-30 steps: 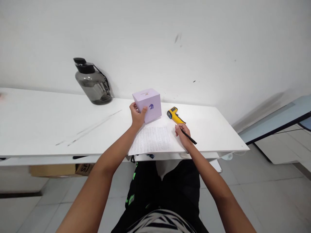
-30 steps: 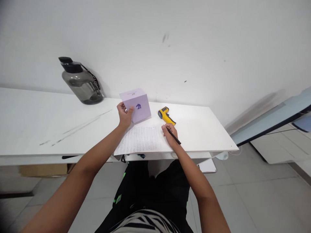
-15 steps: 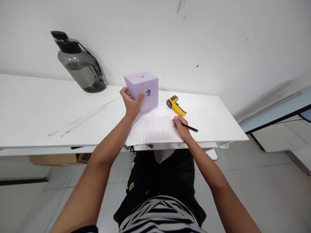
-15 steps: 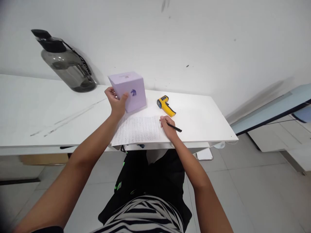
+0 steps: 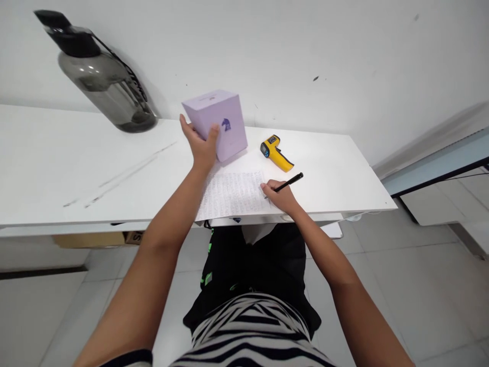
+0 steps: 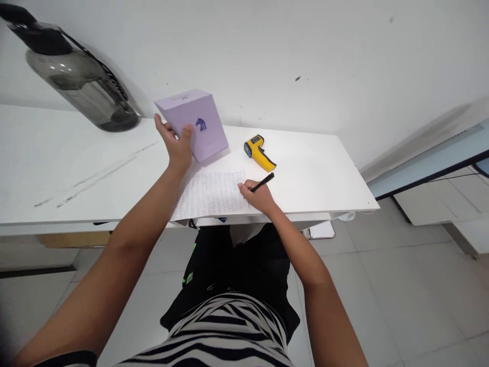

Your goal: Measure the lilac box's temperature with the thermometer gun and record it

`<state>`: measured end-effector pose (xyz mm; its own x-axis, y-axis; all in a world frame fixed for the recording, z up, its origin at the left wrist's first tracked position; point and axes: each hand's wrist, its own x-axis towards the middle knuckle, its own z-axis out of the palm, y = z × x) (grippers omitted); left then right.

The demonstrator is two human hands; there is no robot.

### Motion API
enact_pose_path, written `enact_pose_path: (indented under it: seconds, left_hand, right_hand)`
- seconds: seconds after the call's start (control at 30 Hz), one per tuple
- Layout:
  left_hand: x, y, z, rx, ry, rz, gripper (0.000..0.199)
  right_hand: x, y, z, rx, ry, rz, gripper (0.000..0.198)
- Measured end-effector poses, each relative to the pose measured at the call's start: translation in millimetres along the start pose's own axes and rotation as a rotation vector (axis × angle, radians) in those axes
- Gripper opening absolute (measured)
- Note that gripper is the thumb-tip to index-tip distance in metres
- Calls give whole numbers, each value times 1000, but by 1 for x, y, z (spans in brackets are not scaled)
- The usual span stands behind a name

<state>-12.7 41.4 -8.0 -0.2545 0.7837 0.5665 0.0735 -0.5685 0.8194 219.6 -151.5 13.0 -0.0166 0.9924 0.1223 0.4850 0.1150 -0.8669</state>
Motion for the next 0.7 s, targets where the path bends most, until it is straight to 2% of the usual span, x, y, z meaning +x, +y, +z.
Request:
enact_pose_path:
  seconds: [0.1,0.2,0.3,0.4,0.53,0.7]
  left_hand:
    - [-5,-2,-1,60,-75,74,128]
    - [-12,8,3,76,-174,150,134]
    - [-14,18,9,86,-203,182,129]
    - [-12,18,7,95,-174,202,121]
    - [-15,5,5,77,-203,184,119]
    - [-25,-9,20,14,-183,84,101]
  right_hand:
    - [1,1,2,-12,-1,-24,47]
    - [1,3,4,-47,-5,-22,46]
    - [2,4,5,-91,7,-30,44]
    - [1,5,5,-78,-19,-21,43]
    - [1,6,3,-24,-89,-6,42]
    - [1,1,-1,36,-86,13,42]
